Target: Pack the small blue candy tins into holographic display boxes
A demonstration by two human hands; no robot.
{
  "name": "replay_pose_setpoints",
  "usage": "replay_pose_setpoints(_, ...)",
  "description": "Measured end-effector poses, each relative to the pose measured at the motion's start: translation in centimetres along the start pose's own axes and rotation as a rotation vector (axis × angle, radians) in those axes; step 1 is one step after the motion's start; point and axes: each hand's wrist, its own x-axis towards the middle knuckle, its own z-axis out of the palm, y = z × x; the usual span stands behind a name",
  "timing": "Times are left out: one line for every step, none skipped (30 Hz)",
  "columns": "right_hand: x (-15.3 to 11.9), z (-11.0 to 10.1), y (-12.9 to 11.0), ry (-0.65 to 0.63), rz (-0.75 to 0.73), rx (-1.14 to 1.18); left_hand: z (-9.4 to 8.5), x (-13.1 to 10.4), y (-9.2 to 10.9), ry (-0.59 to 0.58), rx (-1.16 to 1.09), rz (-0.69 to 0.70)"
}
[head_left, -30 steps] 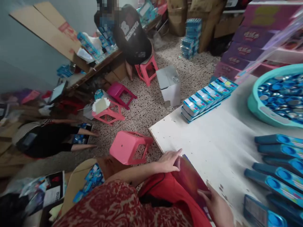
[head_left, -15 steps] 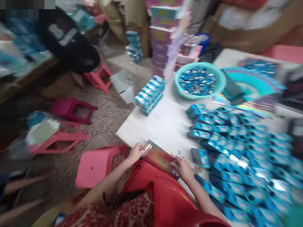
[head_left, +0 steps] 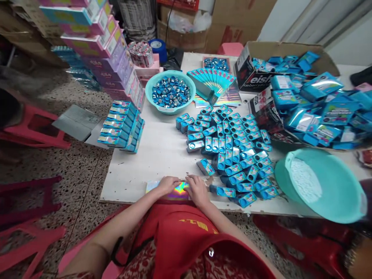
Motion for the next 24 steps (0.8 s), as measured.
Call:
replay_pose_setpoints(-0.4, 0.1, 0.0, 0.072, -0.032, 0.007, 0.0, -0.1, -0.1, 0.007, -0.020, 0.011)
replay_pose_setpoints(-0.9, 0.2, 0.1, 0.135, -0.061, 0.024, -0.1, -0.2, -0.2, 0.012, -0.038, 0.022)
replay_pose_setpoints(-1.3, 0.1, 0.2, 0.196, -0.083, 0.044, -0.2, -0.3, -0.2, 0.014, -0.057, 0.033)
replay_pose_setpoints(-1.6, -0.1, 0.3, 0.257, -0.095, 0.058, -0.3, -0.3, -0.1, 0.012, -0.084, 0.042)
replay_pose_setpoints(-1.8, -0.5, 0.4, 0.321, -0.092, 0.061, -0.5, -0.2, 0.0, 0.008, -0.125, 0.048)
replay_pose_setpoints(-1.9, -1.0, 0.6, 0.386, -0.068, 0.049, -0.7, 0.0, 0.2, 0.012, -0.171, 0.053)
replay_pose_setpoints(-1.8, -1.5, 0.9, 0.445, -0.022, 0.023, -0.9, 0.3, 0.5, 0.035, -0.215, 0.055)
replay_pose_setpoints(-1.6, -2.2, 1.2, 0.486, 0.036, -0.013, -1.3, 0.8, 0.7, 0.084, -0.249, 0.056)
replay_pose_setpoints(-1.3, -2.8, 1.6, 0.502, 0.098, -0.053, -1.7, 1.6, 1.0, 0.162, -0.268, 0.054)
replay_pose_setpoints(-0.8, -3.5, 2.0, 0.489, 0.156, -0.093, -2.2, 2.4, 1.4, 0.264, -0.271, 0.051)
replay_pose_setpoints(-0.2, -4.1, 2.4, 0.447, 0.208, -0.133, -2.7, 3.5, 1.7, 0.374, -0.262, 0.052)
replay_pose_setpoints(0.5, -4.6, 2.8, 0.388, 0.249, -0.170, -3.3, 4.6, 2.2, 0.479, -0.247, 0.055)
replay_pose_setpoints(1.2, -5.0, 3.2, 0.322, 0.279, -0.206, -3.9, 5.7, 2.6, 0.572, -0.231, 0.060)
replay_pose_setpoints(1.8, -5.4, 3.5, 0.264, 0.298, -0.240, -4.5, 6.9, 3.1, 0.650, -0.208, 0.074)
replay_pose_setpoints(2.4, -5.6, 3.8, 0.218, 0.302, -0.266, -5.1, 8.0, 3.5, 0.706, -0.176, 0.103)
replay_pose_setpoints(2.9, -5.8, 4.0, 0.188, 0.289, -0.284, -5.6, 9.1, 3.9, 0.741, -0.142, 0.141)
replay_pose_setpoints(3.3, -5.9, 4.1, 0.172, 0.262, -0.291, -6.1, 10.0, 4.2, 0.757, -0.110, 0.180)
replay_pose_setpoints(3.6, -5.9, 4.2, 0.166, 0.221, -0.287, -6.5, 10.8, 4.5, 0.756, -0.085, 0.219)
replay_pose_setpoints(3.9, -5.9, 4.2, 0.164, 0.174, -0.273, -6.9, 11.4, 4.6, 0.737, -0.068, 0.258)
replay_pose_setpoints(4.3, -5.9, 4.1, 0.162, 0.129, -0.256, -7.2, 12.0, 4.7, 0.710, -0.061, 0.291)
replay_pose_setpoints(4.6, -5.8, 4.0, 0.159, 0.090, -0.239, -7.5, 12.4, 4.6, 0.684, -0.064, 0.313)
replay_pose_setpoints(5.0, -5.8, 3.8, 0.157, 0.061, -0.223, -7.8, 12.7, 4.5, 0.660, -0.070, 0.325)
replay_pose_setpoints(5.5, -5.7, 3.7, 0.155, 0.043, -0.211, -8.1, 12.8, 4.4, 0.636, -0.076, 0.334)
replay_pose_setpoints(5.9, -5.6, 3.5, 0.155, 0.031, -0.204, -8.4, 12.9, 4.2, 0.612, -0.078, 0.341)
